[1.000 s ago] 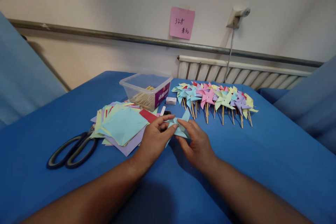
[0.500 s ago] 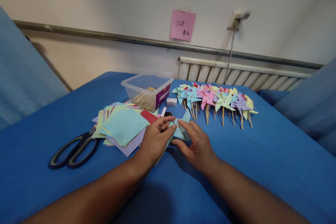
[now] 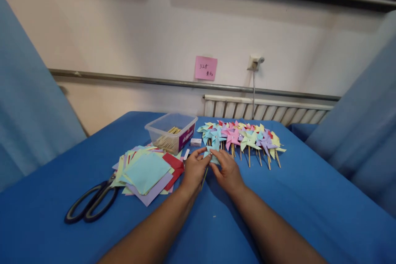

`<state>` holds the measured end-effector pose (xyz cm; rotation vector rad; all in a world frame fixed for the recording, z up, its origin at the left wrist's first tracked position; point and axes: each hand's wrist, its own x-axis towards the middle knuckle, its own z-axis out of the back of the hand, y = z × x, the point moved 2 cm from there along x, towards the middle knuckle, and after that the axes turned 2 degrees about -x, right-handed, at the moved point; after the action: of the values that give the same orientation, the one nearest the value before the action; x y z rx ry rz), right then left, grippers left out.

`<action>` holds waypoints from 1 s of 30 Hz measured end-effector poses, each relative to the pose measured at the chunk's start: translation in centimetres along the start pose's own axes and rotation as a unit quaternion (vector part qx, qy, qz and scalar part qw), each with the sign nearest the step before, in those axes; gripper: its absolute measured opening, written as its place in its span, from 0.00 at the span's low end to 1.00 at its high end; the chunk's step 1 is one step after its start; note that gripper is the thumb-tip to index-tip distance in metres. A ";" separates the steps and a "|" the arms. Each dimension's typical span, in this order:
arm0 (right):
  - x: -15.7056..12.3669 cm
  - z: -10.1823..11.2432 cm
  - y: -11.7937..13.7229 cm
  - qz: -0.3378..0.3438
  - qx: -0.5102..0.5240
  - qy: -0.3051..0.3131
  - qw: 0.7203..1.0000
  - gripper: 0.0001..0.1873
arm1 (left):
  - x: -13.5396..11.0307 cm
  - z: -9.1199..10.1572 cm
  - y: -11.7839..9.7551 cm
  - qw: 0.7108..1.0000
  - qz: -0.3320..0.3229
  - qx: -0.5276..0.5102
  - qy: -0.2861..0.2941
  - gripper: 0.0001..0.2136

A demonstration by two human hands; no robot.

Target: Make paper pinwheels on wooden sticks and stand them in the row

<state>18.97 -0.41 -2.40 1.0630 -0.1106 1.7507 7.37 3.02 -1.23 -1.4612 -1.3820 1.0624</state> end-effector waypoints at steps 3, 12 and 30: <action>0.3 0.6 -0.8 -0.002 0.011 -0.005 1.000 0.21 | 0.1 -1.0 0.4 0.999 0.006 -0.024 -0.021 0.21; 0.5 1.0 -0.5 0.022 0.040 0.006 0.999 0.20 | 0.2 -0.1 0.4 0.995 0.026 -0.090 0.024 0.13; -0.3 -1.0 -0.9 0.042 -0.029 0.012 0.999 0.24 | 0.5 1.0 1.7 0.988 0.059 -0.137 -0.022 0.13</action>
<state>19.13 0.29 -3.56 1.0076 -0.1922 1.8253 6.93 3.52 -3.19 -1.7463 -1.5367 1.0131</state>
